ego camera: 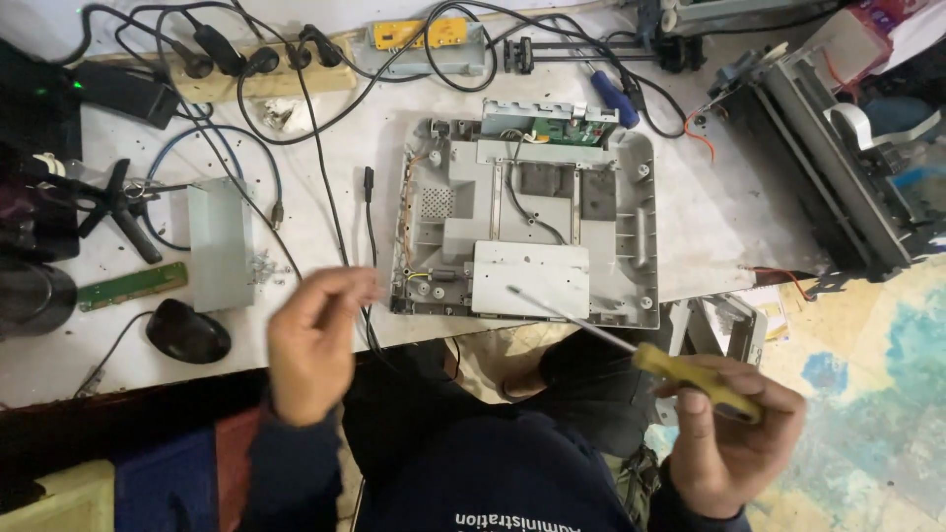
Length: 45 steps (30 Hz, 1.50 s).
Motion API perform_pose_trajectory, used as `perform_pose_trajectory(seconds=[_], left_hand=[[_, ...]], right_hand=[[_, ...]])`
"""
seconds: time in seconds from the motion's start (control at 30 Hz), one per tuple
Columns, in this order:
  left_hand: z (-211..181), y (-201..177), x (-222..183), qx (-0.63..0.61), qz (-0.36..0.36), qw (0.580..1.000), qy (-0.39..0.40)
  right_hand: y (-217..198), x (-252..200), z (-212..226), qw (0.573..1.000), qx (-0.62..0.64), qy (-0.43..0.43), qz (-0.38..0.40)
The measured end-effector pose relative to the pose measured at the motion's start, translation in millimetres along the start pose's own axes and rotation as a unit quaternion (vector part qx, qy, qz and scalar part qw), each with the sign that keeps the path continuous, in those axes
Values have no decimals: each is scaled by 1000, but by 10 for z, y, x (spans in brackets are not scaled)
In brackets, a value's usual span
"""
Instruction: Removing internal metal components from an electronic device using a screwdriver.
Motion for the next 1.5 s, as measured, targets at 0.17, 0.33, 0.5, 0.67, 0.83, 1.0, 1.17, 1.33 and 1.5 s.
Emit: perform_pose_trajectory(seconds=[0.17, 0.33, 0.5, 0.67, 0.83, 1.0, 1.17, 1.33, 1.5], left_hand=[[-259, 404, -124, -261, 65, 963, -1], [-322, 614, -187, -399, 133, 906, -45], [-352, 712, -217, -498, 138, 852, -82], [-269, 748, -236, -514, 156, 837, -103], [-210, 763, -257, -529, 151, 821, -151], [-229, 754, -227, -514, 141, 835, -136], [-273, 733, -170, -511, 148, 839, -111], [-304, 796, -76, -534, 110, 834, -81], [-320, 801, 58, -548, 85, 831, -38]], right_hand=[[190, -35, 157, 999, 25, 34, 4], [197, -73, 107, 997, 64, 38, -15], [176, -73, 81, 996, 79, 50, -2], [80, -94, 26, 998, 40, 24, 33], [51, -101, -13, 997, -1, -14, 75], [58, -106, -36, 998, -3, -10, 60], [111, -37, -53, 998, 11, -25, 64], [279, 64, -55, 995, 84, 6, 62], [389, 169, -141, 980, 181, 63, 54]])
Point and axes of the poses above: each hand's wrist, its own x-axis towards the middle knuckle, its own y-axis out of the palm, z = x × y, the point moved 1 cm from there along x, towards the middle knuckle, and after that the axes turned 10 degrees about x, right-handed, at the moved point
